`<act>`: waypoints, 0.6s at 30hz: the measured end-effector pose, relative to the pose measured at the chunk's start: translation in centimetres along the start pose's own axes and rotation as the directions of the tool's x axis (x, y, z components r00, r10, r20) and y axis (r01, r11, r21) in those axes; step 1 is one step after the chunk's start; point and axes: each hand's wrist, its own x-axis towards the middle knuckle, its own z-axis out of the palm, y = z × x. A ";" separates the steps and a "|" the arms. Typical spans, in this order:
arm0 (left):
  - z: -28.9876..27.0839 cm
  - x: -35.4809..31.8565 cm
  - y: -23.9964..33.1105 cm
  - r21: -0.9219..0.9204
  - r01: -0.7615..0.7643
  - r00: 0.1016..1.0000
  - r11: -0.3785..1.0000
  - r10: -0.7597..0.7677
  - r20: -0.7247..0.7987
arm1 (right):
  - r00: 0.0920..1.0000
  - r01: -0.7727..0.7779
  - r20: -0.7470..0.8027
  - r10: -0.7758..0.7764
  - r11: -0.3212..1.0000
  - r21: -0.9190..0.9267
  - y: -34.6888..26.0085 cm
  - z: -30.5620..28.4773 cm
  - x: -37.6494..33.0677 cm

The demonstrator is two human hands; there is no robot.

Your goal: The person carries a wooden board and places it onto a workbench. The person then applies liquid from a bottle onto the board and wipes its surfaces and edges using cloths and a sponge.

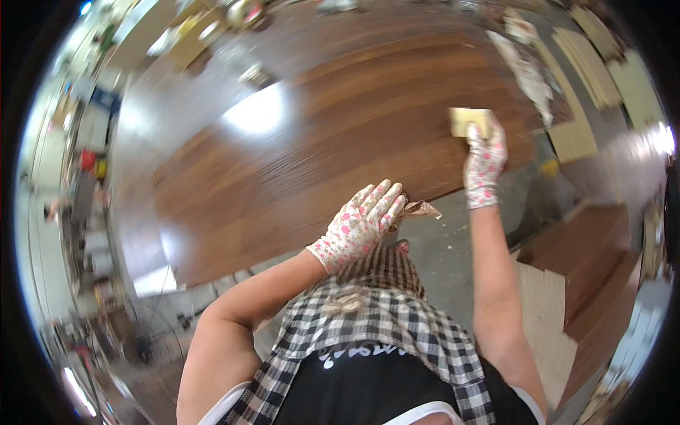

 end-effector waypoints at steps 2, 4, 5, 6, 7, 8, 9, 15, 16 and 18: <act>-0.5 -4.2 -0.5 0.002 0.132 0.991 0.991 -0.132 -0.038 | 0.998 0.013 0.057 -0.008 0.995 -0.095 0.7 -0.5 0.4; -0.2 -8.9 -0.9 0.032 0.218 0.975 0.975 -0.216 -0.057 | 0.999 0.031 0.044 -0.024 0.982 -0.184 2.4 -2.6 1.5; -0.7 -10.8 -1.0 0.049 0.257 0.963 0.965 -0.252 -0.094 | 0.999 0.011 0.046 -0.003 0.985 -0.175 3.4 -3.8 2.1; -0.5 -13.2 -1.4 0.081 0.288 0.954 0.954 -0.278 -0.115 | 0.998 0.036 0.063 -0.020 0.966 -0.255 4.2 -4.7 2.6; 1.4 -12.4 0.3 0.095 0.351 0.931 0.931 -0.337 -0.143 | 0.994 0.046 0.109 -0.016 0.959 -0.280 5.2 -7.4 6.5; 1.2 -14.1 -0.1 0.134 0.369 0.927 0.920 -0.353 -0.128 | 0.995 0.060 0.093 -0.034 0.957 -0.285 6.4 -8.7 7.0; 0.9 -15.6 -0.2 0.114 0.413 0.905 0.904 -0.393 -0.161 | 0.995 0.031 0.104 -0.005 0.969 -0.246 7.6 -10.2 8.0; 0.4 -26.0 -0.1 0.265 0.727 0.676 0.633 -0.728 -0.114 | 0.996 -0.054 0.051 0.080 0.924 -0.379 10.3 -13.9 11.4; -0.4 -27.4 -0.5 0.260 0.733 0.678 0.629 -0.709 -0.196 | 0.995 -0.050 0.056 0.077 0.924 -0.380 10.4 -14.4 11.7; -2.0 -30.9 -1.9 0.275 0.870 0.467 0.409 -0.863 -0.193 | 0.997 -0.047 0.034 0.065 0.922 -0.385 10.8 -14.7 12.3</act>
